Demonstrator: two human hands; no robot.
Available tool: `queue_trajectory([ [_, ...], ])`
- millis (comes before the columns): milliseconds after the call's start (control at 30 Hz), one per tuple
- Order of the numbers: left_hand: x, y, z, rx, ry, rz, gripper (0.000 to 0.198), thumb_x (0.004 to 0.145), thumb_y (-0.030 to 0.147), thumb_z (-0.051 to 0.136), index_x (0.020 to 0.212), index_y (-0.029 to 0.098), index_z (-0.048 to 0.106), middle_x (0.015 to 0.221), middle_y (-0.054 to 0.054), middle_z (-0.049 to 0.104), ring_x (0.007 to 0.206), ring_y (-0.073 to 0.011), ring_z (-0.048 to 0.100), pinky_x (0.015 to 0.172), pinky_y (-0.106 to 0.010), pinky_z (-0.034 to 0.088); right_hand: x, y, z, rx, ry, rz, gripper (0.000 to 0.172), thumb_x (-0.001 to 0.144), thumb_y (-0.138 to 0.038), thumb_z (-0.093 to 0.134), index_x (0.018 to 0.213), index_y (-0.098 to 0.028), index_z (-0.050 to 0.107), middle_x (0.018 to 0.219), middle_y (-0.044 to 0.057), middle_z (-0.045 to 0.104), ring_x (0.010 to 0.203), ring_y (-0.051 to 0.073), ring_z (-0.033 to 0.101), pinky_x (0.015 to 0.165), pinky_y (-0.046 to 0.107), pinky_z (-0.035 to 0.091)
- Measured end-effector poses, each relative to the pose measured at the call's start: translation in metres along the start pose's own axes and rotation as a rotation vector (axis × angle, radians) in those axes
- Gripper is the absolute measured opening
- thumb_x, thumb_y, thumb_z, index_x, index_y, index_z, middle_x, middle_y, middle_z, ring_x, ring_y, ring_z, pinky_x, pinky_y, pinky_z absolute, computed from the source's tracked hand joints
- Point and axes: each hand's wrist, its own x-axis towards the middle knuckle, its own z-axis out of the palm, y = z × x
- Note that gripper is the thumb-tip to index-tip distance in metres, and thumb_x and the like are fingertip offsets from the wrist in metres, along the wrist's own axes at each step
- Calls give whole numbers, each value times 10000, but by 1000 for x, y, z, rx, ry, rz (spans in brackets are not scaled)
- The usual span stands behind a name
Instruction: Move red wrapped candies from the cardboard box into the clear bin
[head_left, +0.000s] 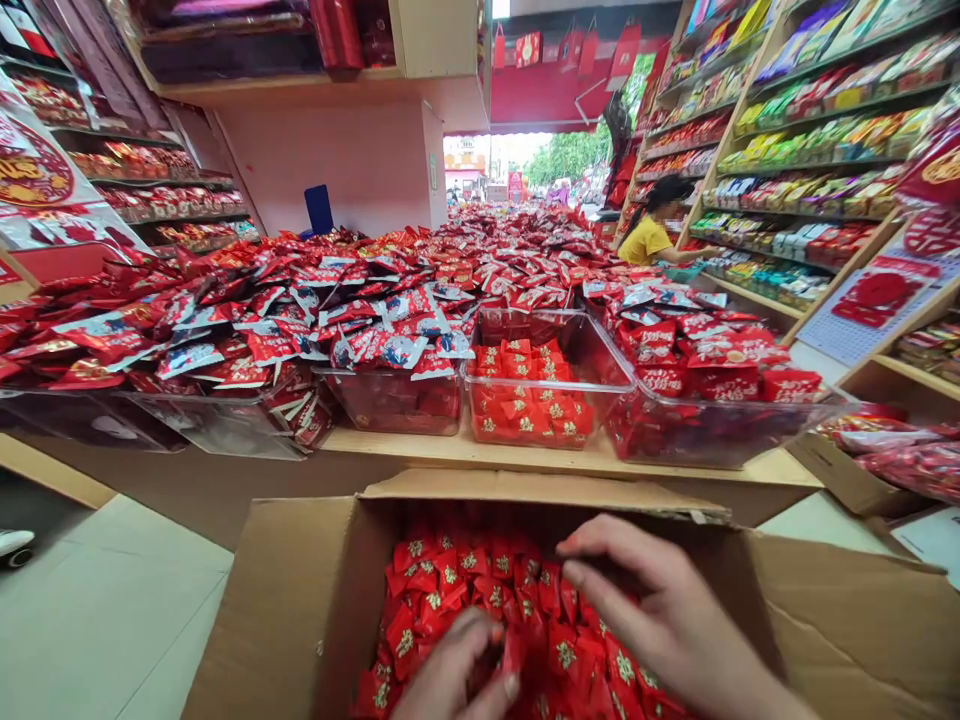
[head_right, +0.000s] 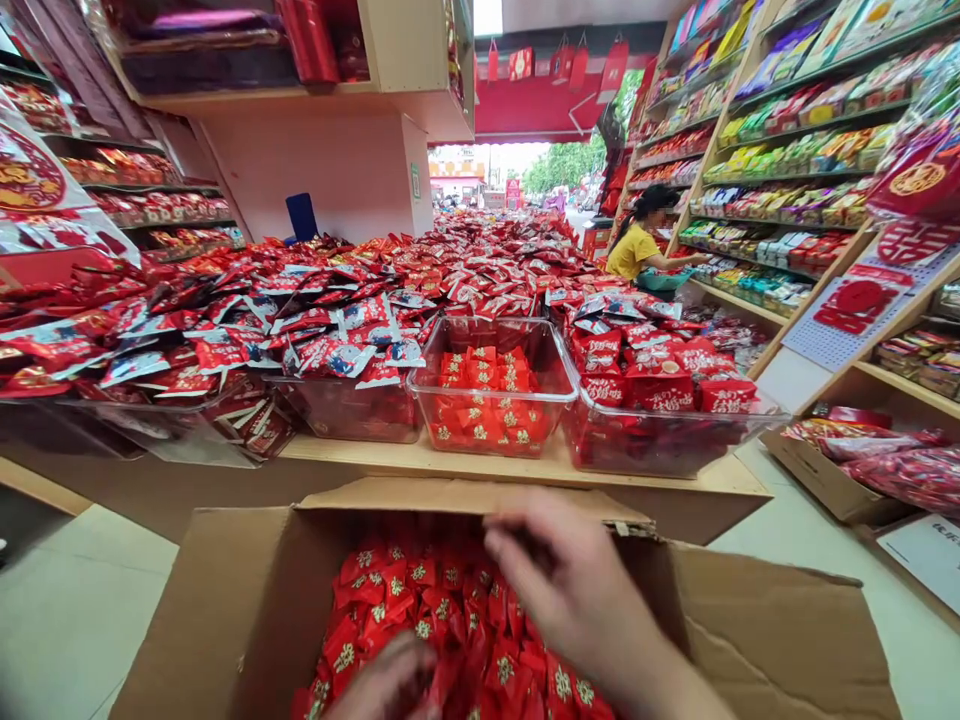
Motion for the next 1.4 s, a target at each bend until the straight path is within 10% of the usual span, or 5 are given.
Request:
queue_trajectory([
  [167,3,53,-13,-578,-68,-40,108,781,254,527,859,180,541,764,10,541,719,-130,515,662,-240,430,-75,19,55,454,-90,521,273,780,-301,533,1030,-201,570,880,54,620,759,167,576,676,281,473],
  [467,9,67,-17,-770,153,-165,180,670,283,670,717,151,556,550,10,641,534,-111,548,478,-194,407,-70,7,73,898,267,802,238,601,-352,711,675,-160,591,532,-47,511,455,71,439,392,161,338],
  [867,-1,79,-14,-668,389,185,128,682,223,659,585,171,595,607,31,532,594,-103,479,572,-200,395,-91,1,84,1023,401,527,45,728,-249,628,767,-270,624,579,-42,567,440,83,503,358,168,413],
  [1133,1,77,-12,-942,149,-135,263,769,423,526,877,196,604,631,24,574,575,-105,525,513,-198,403,-93,4,67,296,334,-5,409,690,8,560,931,-310,649,870,20,605,782,158,587,670,262,485],
  [1400,-1,77,-9,-684,355,22,103,695,200,647,792,188,614,725,15,602,660,-111,546,613,-201,459,-89,-4,82,795,393,566,248,709,-287,635,952,-268,589,861,17,637,767,148,597,663,240,505],
])
